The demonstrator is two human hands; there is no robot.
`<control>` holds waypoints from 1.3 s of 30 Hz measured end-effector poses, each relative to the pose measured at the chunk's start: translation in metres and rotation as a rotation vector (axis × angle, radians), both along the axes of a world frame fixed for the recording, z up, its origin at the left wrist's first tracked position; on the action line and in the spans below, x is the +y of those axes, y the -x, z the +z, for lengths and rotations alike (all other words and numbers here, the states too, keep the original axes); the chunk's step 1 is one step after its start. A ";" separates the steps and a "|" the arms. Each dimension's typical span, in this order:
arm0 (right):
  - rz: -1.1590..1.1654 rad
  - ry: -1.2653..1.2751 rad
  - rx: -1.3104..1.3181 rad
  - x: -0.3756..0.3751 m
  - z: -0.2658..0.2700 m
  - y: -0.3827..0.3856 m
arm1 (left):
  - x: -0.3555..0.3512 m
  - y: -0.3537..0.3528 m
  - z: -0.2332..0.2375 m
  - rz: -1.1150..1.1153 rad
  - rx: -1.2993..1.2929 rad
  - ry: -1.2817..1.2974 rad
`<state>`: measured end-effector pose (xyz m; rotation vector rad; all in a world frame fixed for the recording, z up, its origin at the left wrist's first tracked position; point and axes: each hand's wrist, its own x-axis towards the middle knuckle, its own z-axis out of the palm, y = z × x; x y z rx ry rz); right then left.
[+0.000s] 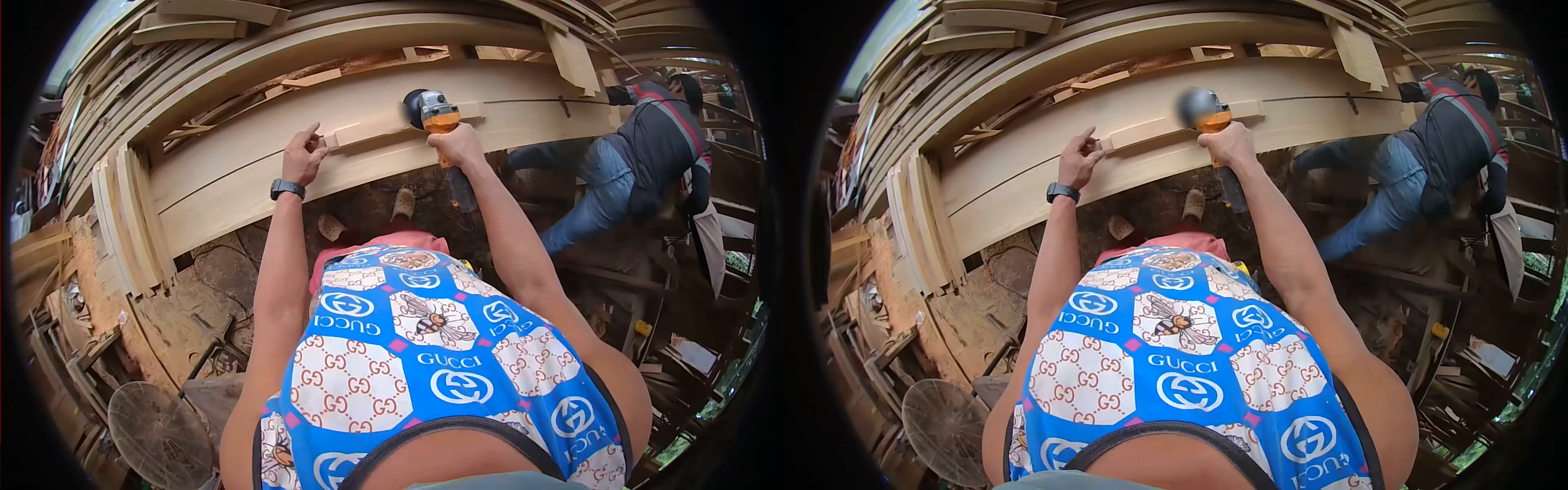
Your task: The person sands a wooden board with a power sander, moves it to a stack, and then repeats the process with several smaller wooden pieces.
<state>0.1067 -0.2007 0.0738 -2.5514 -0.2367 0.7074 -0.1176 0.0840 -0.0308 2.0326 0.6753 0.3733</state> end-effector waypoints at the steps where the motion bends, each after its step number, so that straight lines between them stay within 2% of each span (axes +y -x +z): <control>1: 0.054 0.010 -0.011 0.016 0.003 0.013 | 0.007 0.004 -0.004 0.096 -0.135 0.315; 2: 0.094 -0.004 0.058 0.031 0.021 0.029 | 0.015 0.011 0.003 0.206 -0.123 0.351; 3: 0.132 -0.018 0.126 0.045 0.037 0.042 | 0.026 0.018 -0.011 0.335 -0.171 0.357; 6: 0.253 -0.022 0.032 0.073 0.014 0.069 | 0.036 0.040 -0.009 0.567 -0.200 0.349; 10: 0.242 0.002 0.082 0.074 0.022 0.074 | 0.031 0.045 0.000 0.491 -0.147 0.308; 12: 0.177 -0.043 0.099 0.060 0.025 0.063 | 0.018 0.035 0.005 0.328 -0.078 0.115; 13: 0.129 -0.039 0.066 0.046 0.019 0.050 | 0.007 0.025 0.012 0.279 -0.054 0.111; 15: 0.021 -0.031 0.036 0.008 0.008 0.018 | -0.008 0.006 0.002 0.117 -0.082 -0.148; 16: -0.032 0.033 0.012 -0.012 0.012 0.002 | -0.021 -0.006 0.009 0.114 -0.092 -0.150; 18: -0.137 0.058 -0.025 -0.063 -0.002 -0.037 | -0.052 -0.032 0.029 0.026 0.109 -0.524; 21: -0.383 -0.060 -0.024 -0.138 -0.036 -0.095 | -0.078 -0.065 0.023 -0.099 0.095 -0.544; 23: -0.594 -0.274 -0.002 -0.164 -0.042 -0.104 | -0.087 -0.078 0.022 -0.123 0.132 -0.616; 24: -0.603 -0.279 -0.008 -0.167 -0.040 -0.101 | -0.085 -0.080 0.020 -0.147 0.187 -0.616; 26: -0.740 -0.573 0.059 -0.179 -0.033 -0.083 | -0.082 -0.082 0.023 -0.191 0.245 -0.630; 30: -0.744 -0.624 0.089 -0.177 0.001 -0.039 | -0.062 -0.072 0.025 -0.308 0.118 -0.705; 35: -0.703 -0.568 0.105 -0.163 0.004 -0.018 | -0.046 -0.087 0.025 -0.379 0.251 -0.643; 37: -0.635 -0.552 0.109 -0.155 0.005 -0.019 | -0.045 -0.090 0.035 -0.424 0.254 -0.782; 39: -0.623 -0.515 0.086 -0.147 0.005 -0.023 | -0.044 -0.095 0.031 -0.441 0.245 -0.763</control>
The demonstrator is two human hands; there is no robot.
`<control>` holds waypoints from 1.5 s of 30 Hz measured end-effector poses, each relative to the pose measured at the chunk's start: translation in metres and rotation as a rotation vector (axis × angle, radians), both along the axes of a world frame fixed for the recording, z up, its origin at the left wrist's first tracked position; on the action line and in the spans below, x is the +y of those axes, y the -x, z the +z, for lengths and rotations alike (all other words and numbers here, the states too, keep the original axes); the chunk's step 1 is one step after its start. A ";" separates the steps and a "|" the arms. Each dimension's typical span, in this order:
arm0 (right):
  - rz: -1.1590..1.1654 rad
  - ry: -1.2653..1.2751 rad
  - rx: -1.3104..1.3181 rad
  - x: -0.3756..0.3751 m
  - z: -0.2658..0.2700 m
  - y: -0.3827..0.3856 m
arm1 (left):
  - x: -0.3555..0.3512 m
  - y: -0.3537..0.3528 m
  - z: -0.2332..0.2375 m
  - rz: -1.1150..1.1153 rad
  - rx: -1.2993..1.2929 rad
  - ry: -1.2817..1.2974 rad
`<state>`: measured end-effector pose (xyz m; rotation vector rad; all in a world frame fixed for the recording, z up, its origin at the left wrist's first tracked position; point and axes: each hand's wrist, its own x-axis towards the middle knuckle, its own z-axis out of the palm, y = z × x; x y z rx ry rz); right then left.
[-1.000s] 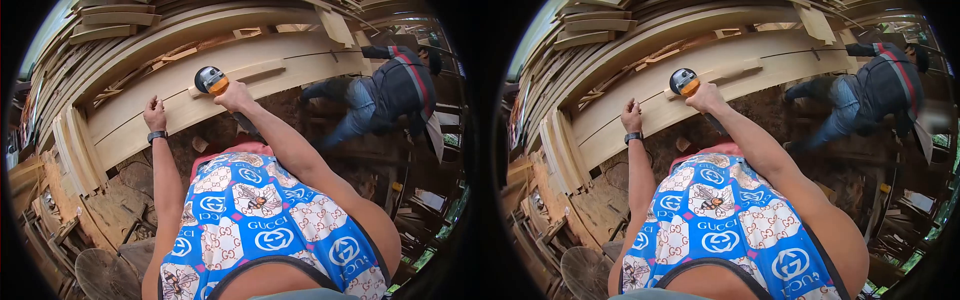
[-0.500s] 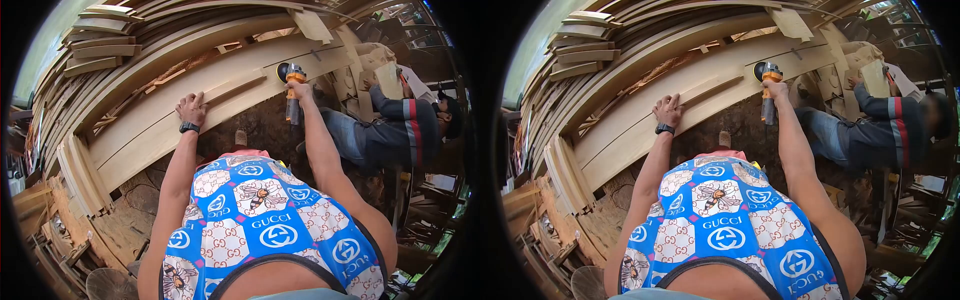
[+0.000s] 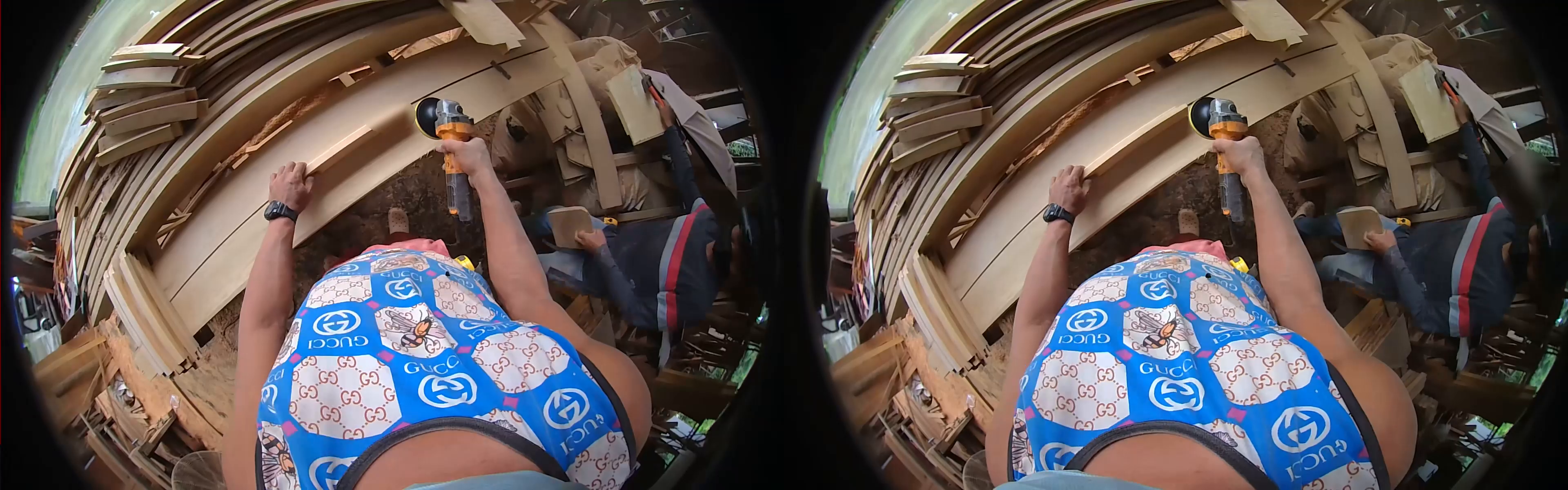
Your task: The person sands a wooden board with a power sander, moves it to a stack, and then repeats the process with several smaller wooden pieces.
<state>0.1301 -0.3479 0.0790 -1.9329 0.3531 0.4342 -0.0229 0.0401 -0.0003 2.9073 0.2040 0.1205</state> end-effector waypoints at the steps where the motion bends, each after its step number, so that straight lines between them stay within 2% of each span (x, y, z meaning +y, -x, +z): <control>1: 0.040 0.060 -0.031 0.004 0.000 -0.004 | 0.001 -0.003 -0.004 -0.003 -0.020 -0.007; 6: 0.132 0.180 -0.093 0.026 0.015 -0.010 | -0.013 -0.013 -0.005 0.056 0.011 0.042; 9: 0.195 0.212 -0.106 0.028 0.007 -0.023 | -0.021 -0.008 0.014 0.241 0.007 0.007; 14: 0.216 0.275 -0.069 0.031 0.006 -0.036 | 0.019 0.055 -0.023 0.414 -0.069 0.201; 16: 0.212 0.245 -0.086 0.037 0.009 -0.034 | 0.026 0.069 -0.025 0.377 -0.204 0.215; 18: 0.213 0.220 -0.073 0.041 0.008 -0.031 | 0.019 0.068 -0.027 0.413 -0.198 0.252; 20: 0.214 0.147 -0.045 0.042 0.003 -0.031 | 0.018 0.059 -0.028 0.294 -0.305 0.334; 22: 0.217 0.133 -0.040 0.048 0.011 -0.025 | 0.025 0.056 -0.030 0.299 -0.246 0.367; 24: 0.217 0.113 -0.057 0.053 0.016 -0.018 | 0.032 0.054 -0.029 0.250 0.078 0.446; 25: 0.211 0.116 -0.058 0.053 0.014 -0.018 | 0.032 0.053 -0.019 0.244 0.078 0.447; 27: 0.240 0.131 -0.078 0.053 0.009 -0.015 | 0.031 0.057 -0.003 0.320 0.178 0.205; 28: 0.229 0.130 -0.076 0.053 0.006 -0.011 | 0.028 0.058 -0.005 0.309 0.179 0.202; 30: 0.329 0.272 -0.068 0.059 0.002 -0.004 | 0.022 0.058 -0.008 0.325 -0.150 0.134; 31: 0.382 0.307 -0.076 0.069 0.016 0.008 | 0.018 0.059 -0.007 0.225 -0.198 0.135; 32: 0.415 0.363 -0.096 0.072 0.002 0.011 | 0.015 0.060 -0.007 0.214 -0.201 0.138; 34: 0.503 0.402 -0.076 0.088 0.011 0.030 | 0.008 0.056 -0.009 0.178 -0.112 0.176; 38: 0.614 0.444 -0.041 0.109 0.003 0.052 | 0.000 0.049 -0.018 0.265 -0.240 0.151; 43: 0.606 0.433 -0.093 0.105 0.004 0.047 | 0.003 0.051 -0.018 0.313 -0.239 0.113; 45: 0.562 0.472 -0.030 0.095 0.010 0.033 | 0.002 0.051 -0.016 0.325 -0.227 0.117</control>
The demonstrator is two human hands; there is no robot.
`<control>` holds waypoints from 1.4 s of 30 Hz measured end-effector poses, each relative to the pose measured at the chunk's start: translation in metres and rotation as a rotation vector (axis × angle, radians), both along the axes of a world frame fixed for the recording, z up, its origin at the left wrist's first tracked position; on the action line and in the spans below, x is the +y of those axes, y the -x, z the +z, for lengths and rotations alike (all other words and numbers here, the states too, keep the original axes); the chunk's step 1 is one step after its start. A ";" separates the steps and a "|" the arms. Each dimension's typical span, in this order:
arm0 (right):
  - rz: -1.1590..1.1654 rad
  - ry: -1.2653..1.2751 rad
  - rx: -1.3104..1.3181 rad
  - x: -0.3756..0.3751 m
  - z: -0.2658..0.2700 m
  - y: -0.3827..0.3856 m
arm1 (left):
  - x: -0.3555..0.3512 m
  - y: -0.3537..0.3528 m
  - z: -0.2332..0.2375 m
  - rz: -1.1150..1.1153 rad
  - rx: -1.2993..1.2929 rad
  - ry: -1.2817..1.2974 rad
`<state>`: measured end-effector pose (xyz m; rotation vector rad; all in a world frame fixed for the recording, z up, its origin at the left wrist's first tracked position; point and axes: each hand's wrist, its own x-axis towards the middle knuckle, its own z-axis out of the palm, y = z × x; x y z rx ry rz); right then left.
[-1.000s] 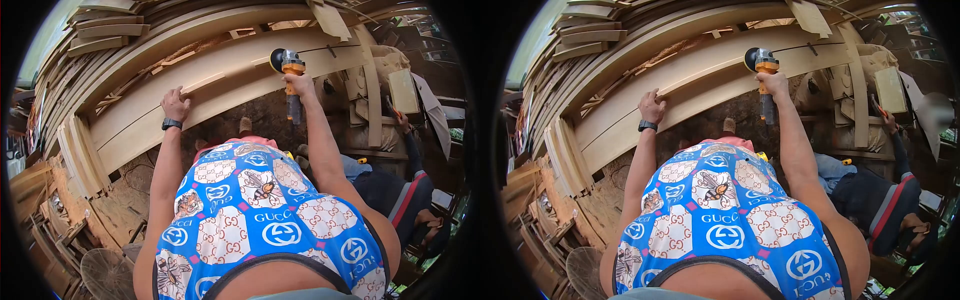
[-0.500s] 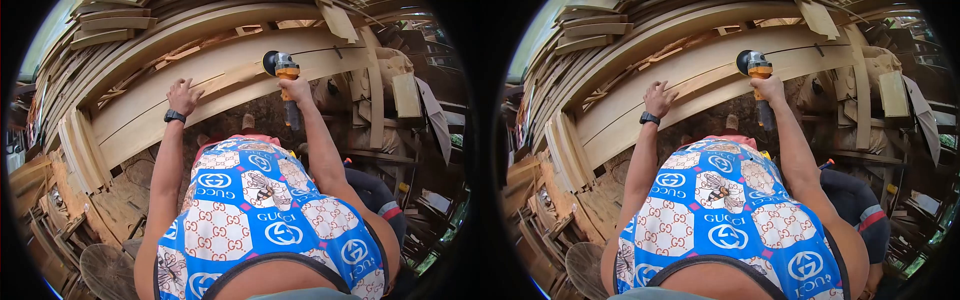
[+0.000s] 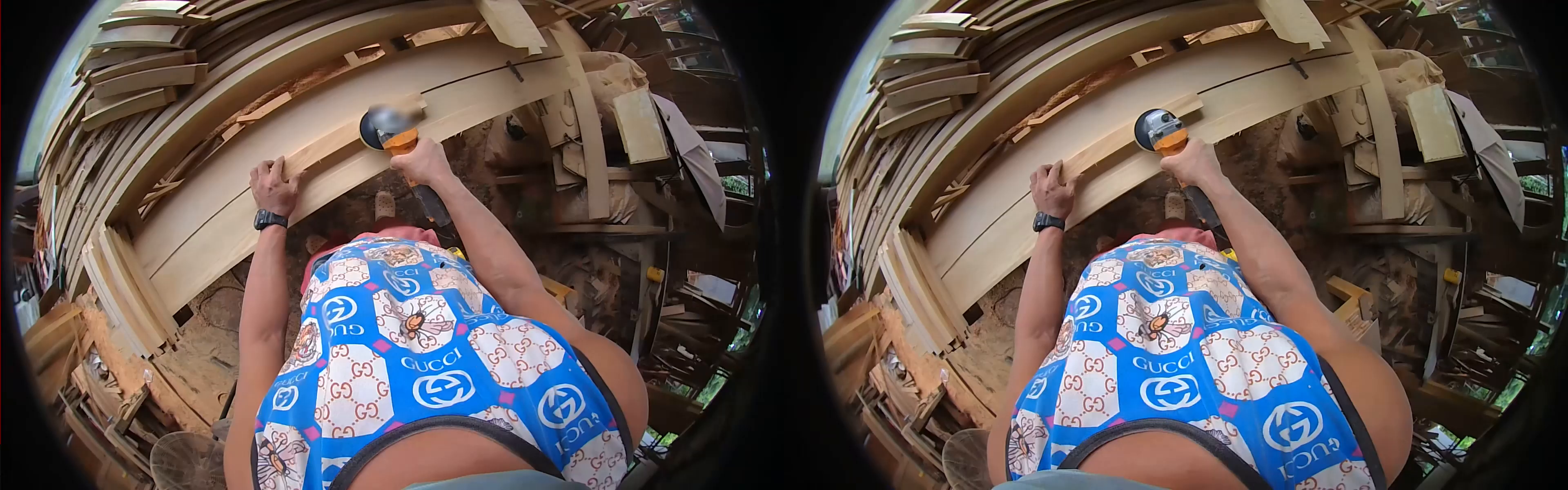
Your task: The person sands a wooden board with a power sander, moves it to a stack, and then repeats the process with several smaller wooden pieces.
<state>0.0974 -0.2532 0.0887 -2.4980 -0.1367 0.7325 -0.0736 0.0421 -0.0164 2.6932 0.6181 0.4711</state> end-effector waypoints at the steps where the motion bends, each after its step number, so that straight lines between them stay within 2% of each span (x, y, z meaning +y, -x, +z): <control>1: 0.004 0.003 0.000 -0.007 0.000 -0.007 | -0.001 0.000 0.001 0.010 0.016 0.001; 4: -0.093 0.047 -0.106 -0.029 -0.007 -0.033 | -0.003 0.001 0.001 0.028 0.019 0.013; 8: -0.182 0.030 -0.104 -0.055 -0.012 -0.069 | -0.006 0.004 -0.002 0.030 -0.023 -0.005; 17: -0.152 0.076 -0.076 -0.053 -0.016 -0.098 | -0.004 0.004 -0.006 0.053 -0.014 0.010; 21: -0.056 0.080 -0.060 -0.023 -0.007 -0.075 | 0.001 0.007 0.000 0.063 0.027 0.089; 27: 0.096 0.042 -0.035 0.036 -0.006 -0.024 | 0.027 0.057 0.003 0.140 -0.099 0.240; 32: 0.193 -0.009 -0.026 0.070 -0.004 0.011 | 0.051 0.108 -0.015 0.298 -0.172 0.320; 35: 0.261 -0.016 0.000 0.094 0.011 0.037 | 0.052 0.127 -0.004 0.380 -0.193 0.427; 36: 0.271 -0.073 -0.029 0.101 0.008 0.045 | 0.053 0.132 -0.004 0.391 -0.197 0.426; 42: 0.400 -0.033 -0.032 0.132 0.001 0.070 | 0.058 0.163 0.002 0.451 -0.211 0.417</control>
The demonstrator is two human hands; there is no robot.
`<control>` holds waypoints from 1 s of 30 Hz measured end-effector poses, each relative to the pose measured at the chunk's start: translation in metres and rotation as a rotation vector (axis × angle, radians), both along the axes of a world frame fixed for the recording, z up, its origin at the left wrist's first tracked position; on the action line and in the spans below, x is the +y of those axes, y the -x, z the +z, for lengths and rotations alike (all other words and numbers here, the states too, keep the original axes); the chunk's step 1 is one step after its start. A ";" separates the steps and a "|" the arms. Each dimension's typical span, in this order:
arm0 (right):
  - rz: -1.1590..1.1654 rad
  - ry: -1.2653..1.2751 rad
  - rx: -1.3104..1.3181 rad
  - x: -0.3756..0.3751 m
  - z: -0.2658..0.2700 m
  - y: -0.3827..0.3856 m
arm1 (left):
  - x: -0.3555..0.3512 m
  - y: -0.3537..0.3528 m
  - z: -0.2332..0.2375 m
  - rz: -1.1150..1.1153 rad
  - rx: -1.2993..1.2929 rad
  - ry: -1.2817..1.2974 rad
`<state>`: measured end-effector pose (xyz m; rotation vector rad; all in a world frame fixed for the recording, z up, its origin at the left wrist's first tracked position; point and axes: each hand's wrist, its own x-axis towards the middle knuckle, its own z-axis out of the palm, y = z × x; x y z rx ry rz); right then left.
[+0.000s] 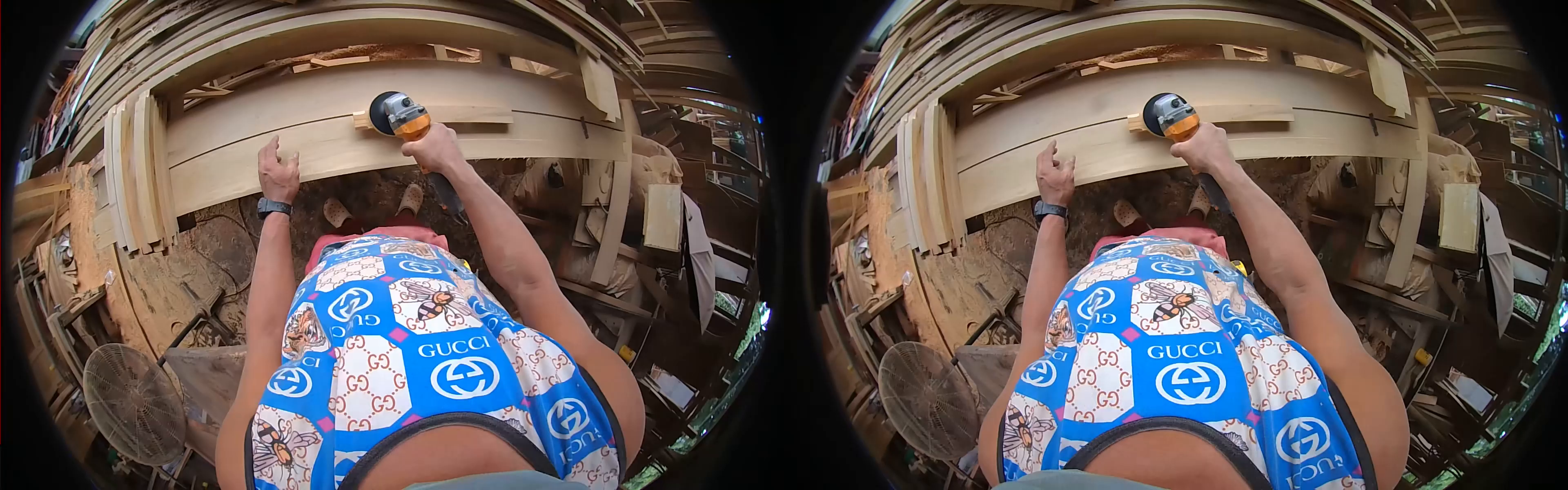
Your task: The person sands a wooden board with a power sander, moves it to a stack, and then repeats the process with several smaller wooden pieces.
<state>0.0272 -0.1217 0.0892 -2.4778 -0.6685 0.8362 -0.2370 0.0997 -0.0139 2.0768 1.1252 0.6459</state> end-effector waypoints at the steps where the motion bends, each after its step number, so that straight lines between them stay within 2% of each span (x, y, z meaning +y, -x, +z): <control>1: 0.012 -0.001 -0.003 0.004 0.002 0.003 | 0.001 0.005 -0.001 0.007 0.000 -0.005; 6: 0.023 0.051 0.151 0.023 0.002 0.014 | 0.005 0.022 -0.006 0.022 -0.020 -0.075; 9: 0.099 0.072 0.021 0.027 0.003 0.013 | 0.003 0.025 0.000 0.039 -0.010 -0.032; 13: 0.065 0.029 0.067 0.025 0.009 0.011 | 0.001 0.019 -0.001 0.046 -0.028 -0.039; 15: 0.165 0.002 -0.006 0.029 0.008 0.015 | -0.001 0.013 -0.001 0.056 -0.037 -0.030; 30: 0.130 0.018 0.082 0.028 0.010 0.012 | 0.000 0.009 0.007 0.058 -0.060 -0.056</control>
